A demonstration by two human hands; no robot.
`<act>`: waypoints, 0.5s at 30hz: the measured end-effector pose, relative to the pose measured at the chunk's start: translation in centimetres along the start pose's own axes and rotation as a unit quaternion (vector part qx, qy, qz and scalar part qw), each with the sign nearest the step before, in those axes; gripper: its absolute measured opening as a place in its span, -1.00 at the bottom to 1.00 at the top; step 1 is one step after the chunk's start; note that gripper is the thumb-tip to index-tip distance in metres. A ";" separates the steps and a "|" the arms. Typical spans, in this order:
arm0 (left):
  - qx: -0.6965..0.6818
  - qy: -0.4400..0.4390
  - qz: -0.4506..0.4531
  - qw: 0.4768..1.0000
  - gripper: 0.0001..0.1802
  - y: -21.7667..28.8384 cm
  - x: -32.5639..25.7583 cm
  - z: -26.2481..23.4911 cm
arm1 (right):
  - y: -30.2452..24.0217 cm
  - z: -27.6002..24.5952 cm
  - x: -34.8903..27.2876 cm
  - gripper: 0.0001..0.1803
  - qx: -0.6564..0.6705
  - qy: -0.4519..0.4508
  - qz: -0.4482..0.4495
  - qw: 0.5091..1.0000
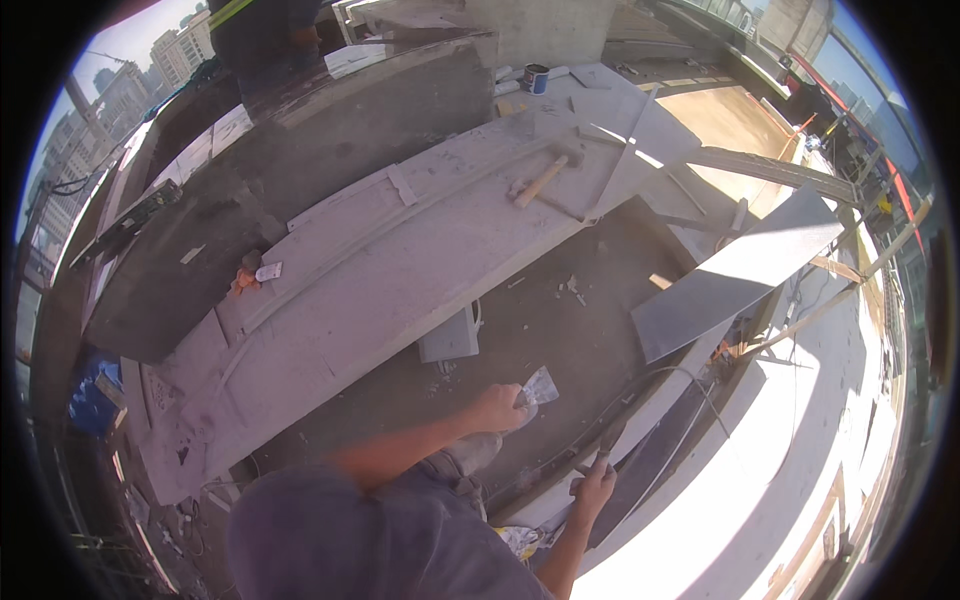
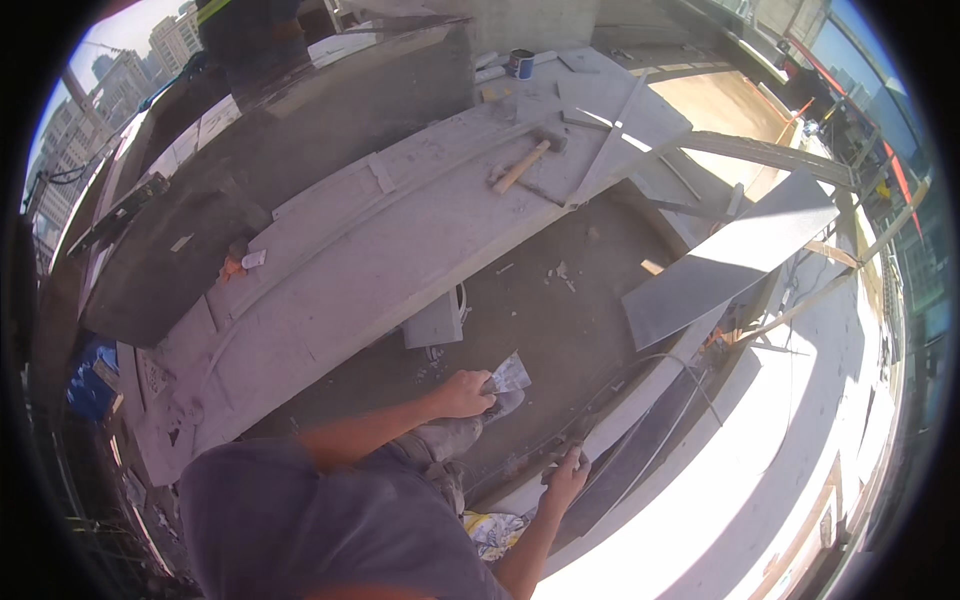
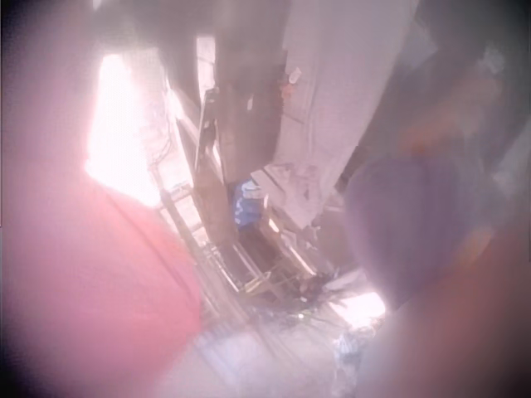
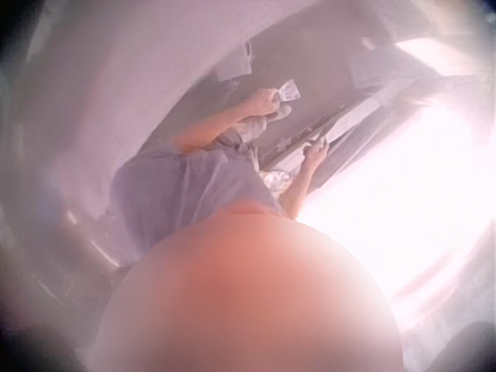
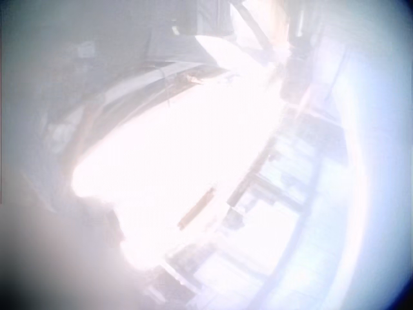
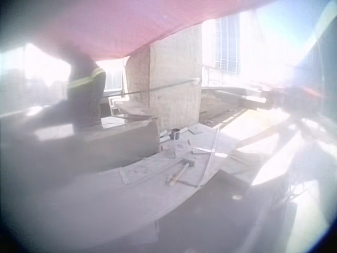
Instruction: The person uses a rubber mallet to repeatedly strike a large metal sheet on a workbench. They then use a spirit level to check alignment, remove a small piece of debris, and open a small bag of fasteners.
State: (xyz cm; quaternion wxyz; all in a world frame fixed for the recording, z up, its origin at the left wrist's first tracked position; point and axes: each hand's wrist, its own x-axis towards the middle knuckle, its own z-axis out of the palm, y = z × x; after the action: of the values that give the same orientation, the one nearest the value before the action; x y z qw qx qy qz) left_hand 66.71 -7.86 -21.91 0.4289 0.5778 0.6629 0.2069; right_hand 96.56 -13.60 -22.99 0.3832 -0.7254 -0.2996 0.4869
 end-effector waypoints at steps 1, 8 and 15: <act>-0.016 0.008 -0.024 1.000 -0.50 0.2 0.0 -2.1 | 0.2 0.5 0.7 -0.54 0.008 -0.023 -0.002 1.000; -0.088 0.164 -0.124 0.975 -0.56 -6.7 1.9 -8.4 | -8.9 11.5 9.1 -0.62 0.120 -0.125 -0.053 0.983; -0.185 0.309 -0.148 0.921 -0.55 -6.1 11.0 -10.8 | -25.5 23.5 24.0 -0.58 -0.069 -0.183 -0.096 0.976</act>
State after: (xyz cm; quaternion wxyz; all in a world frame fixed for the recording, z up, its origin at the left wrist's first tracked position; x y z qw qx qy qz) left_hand 54.73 3.45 -24.35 0.3272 0.2911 0.7903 0.4285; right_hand 81.32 25.42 -18.22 0.3157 -0.6167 -0.4656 0.5506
